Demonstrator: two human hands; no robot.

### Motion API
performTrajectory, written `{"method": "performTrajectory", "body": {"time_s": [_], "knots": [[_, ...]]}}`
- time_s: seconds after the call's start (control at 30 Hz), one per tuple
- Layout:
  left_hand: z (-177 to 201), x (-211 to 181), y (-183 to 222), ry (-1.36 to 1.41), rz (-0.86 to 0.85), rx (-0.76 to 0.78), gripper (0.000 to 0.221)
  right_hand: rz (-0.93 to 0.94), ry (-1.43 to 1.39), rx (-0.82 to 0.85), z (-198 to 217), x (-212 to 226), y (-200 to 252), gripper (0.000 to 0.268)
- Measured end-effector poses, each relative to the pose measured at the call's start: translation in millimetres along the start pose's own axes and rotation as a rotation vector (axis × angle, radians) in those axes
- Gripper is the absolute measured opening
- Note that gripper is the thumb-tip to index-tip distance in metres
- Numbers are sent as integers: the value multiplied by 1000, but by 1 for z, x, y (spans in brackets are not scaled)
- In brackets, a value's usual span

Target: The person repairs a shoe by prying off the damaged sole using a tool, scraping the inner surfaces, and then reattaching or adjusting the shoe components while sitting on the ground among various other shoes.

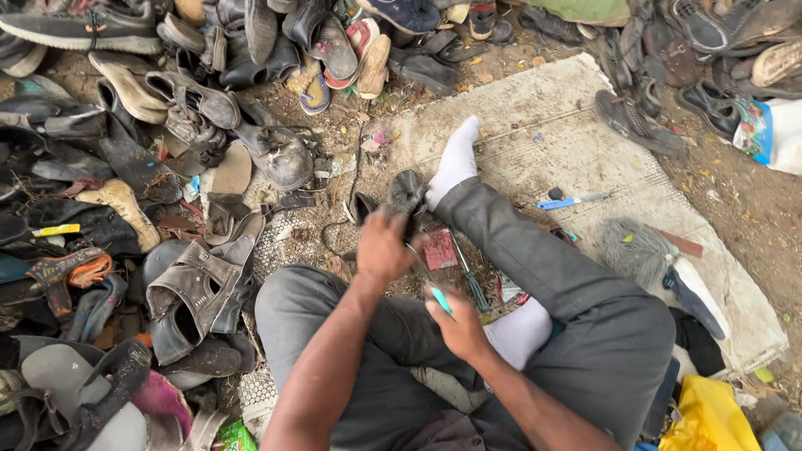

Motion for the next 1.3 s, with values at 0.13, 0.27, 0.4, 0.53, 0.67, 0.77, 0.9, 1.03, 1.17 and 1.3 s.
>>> {"method": "performTrajectory", "body": {"time_s": [0.13,0.27,0.4,0.53,0.67,0.77,0.9,1.03,1.17,1.3], "knots": [[-57,-16,5,-323,1,440,45,-595,-330,-171,14,-82,41,32],[-64,2,21,-175,-100,438,28,-529,-410,-277,40,-79,33,32],[-58,6,49,-126,-198,428,29,-497,-434,-272,43,-64,25,33],[-60,-6,45,-171,-245,406,31,-585,-476,-283,28,-54,27,33],[-65,-24,28,-478,-188,399,38,-634,-398,-297,31,-56,31,27],[-67,-56,27,-837,-267,134,50,-595,-233,-318,45,-78,38,32],[-84,-58,17,-700,-306,117,53,-588,-126,-357,58,-108,40,29],[-101,-44,-5,-479,-118,393,26,-229,367,-280,69,-70,12,28],[-74,-42,-10,-242,-141,81,13,-431,477,-221,75,-50,-24,32],[-71,-37,-9,-191,-164,67,9,-458,533,-73,62,-43,-72,33]]}}
Point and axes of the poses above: each hand's wrist, its own y-axis away from the middle knuckle, its own z-axis out of the back of the hand, x = y × z, the point moved 8 cm from there along -y, towards the middle knuckle, and after that the axes turned 13 degrees about -y, right-handed, at the moved point
